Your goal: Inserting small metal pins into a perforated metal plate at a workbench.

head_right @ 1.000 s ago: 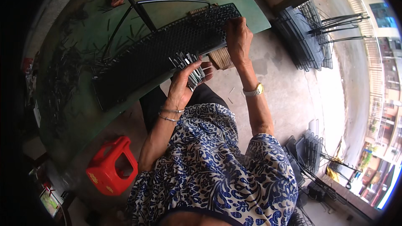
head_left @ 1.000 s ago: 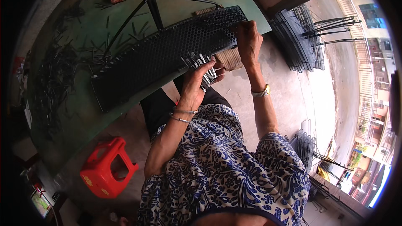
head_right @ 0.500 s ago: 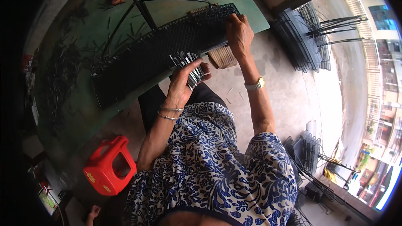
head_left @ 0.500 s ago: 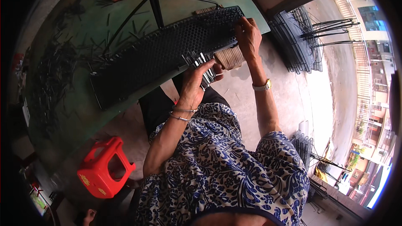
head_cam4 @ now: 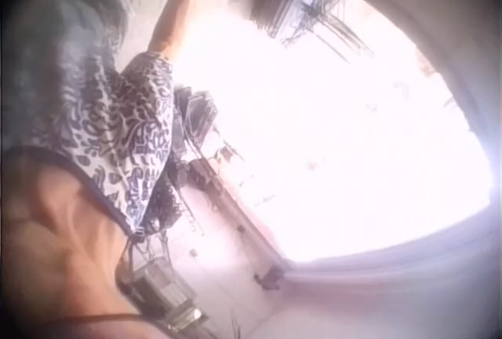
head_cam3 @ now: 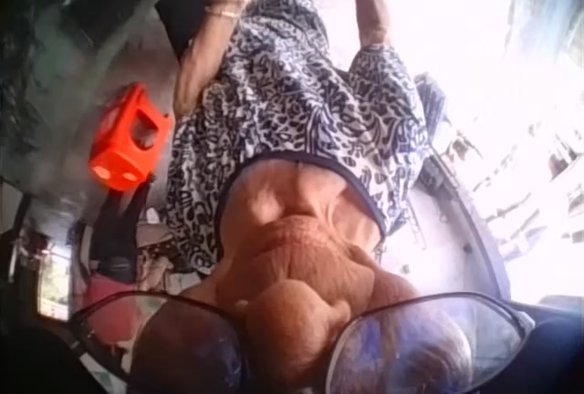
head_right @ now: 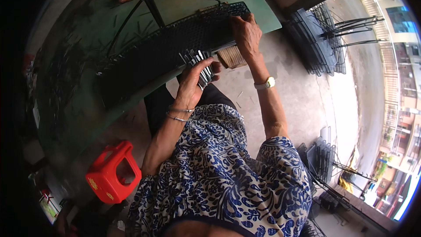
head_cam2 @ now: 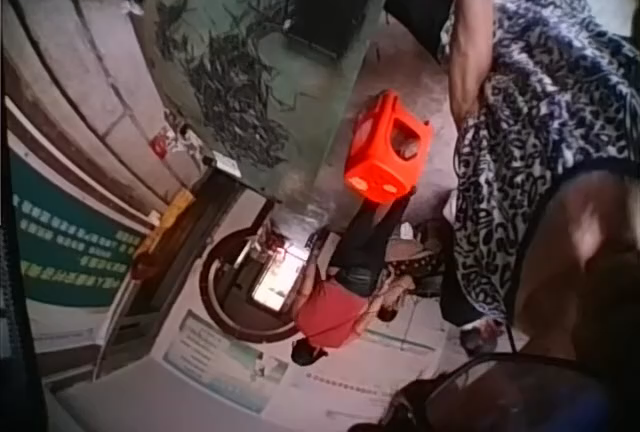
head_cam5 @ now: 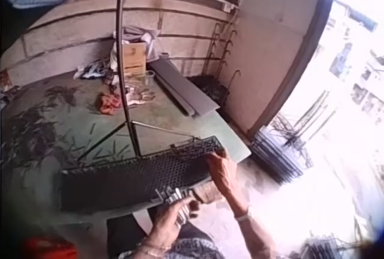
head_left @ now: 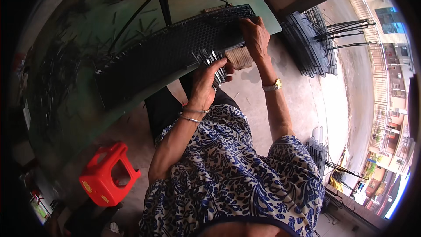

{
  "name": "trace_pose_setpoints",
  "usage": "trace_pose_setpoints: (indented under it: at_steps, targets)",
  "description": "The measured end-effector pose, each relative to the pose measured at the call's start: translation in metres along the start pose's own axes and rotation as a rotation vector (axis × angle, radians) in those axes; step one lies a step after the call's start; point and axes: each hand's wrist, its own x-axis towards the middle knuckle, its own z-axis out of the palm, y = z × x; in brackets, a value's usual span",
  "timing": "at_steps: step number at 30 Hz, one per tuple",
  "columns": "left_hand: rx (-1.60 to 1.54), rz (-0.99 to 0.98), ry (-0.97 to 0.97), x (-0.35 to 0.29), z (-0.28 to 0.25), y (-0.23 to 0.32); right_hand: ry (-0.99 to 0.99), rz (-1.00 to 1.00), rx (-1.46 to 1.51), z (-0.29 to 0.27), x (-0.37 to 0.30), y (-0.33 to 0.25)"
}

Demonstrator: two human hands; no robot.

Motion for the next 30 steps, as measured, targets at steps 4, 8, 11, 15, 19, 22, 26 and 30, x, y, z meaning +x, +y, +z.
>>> trace_pose_setpoints:
  at_steps: [4, 8, 11, 15, 19, 22, 26, 30]
  targets:
    - [-0.010, 0.031, -0.009, -0.001, 0.000, 0.002, 0.024, -0.028, 0.215, -0.009, -0.016, -0.007]
    - [-0.014, 0.074, 0.002, -0.004, -0.002, 0.001, -0.625, 0.176, 0.814, -0.054, -0.034, -0.036]
    - [0.034, 0.064, -0.018, -0.005, -0.002, 0.001, -0.655, 0.174, 0.854, -0.059, -0.041, -0.045]
    - [0.082, 0.084, -0.013, -0.004, -0.004, 0.000, -0.624, 0.100, 0.835, -0.057, -0.044, -0.038]
    - [0.050, 0.119, 0.005, 0.008, -0.014, -0.016, -0.564, 0.127, 0.750, -0.054, -0.044, -0.033]
    - [-0.035, 0.168, 0.015, 0.015, -0.022, -0.016, -0.165, 0.279, 0.633, -0.058, -0.032, -0.037]
    - [-0.166, -0.011, -0.002, 0.010, -0.007, -0.005, 0.247, 0.052, 0.411, -0.027, -0.013, -0.010]
    - [-0.245, -0.117, -0.093, 0.010, -0.004, -0.007, 0.328, 0.017, 0.250, 0.000, -0.003, 0.003]
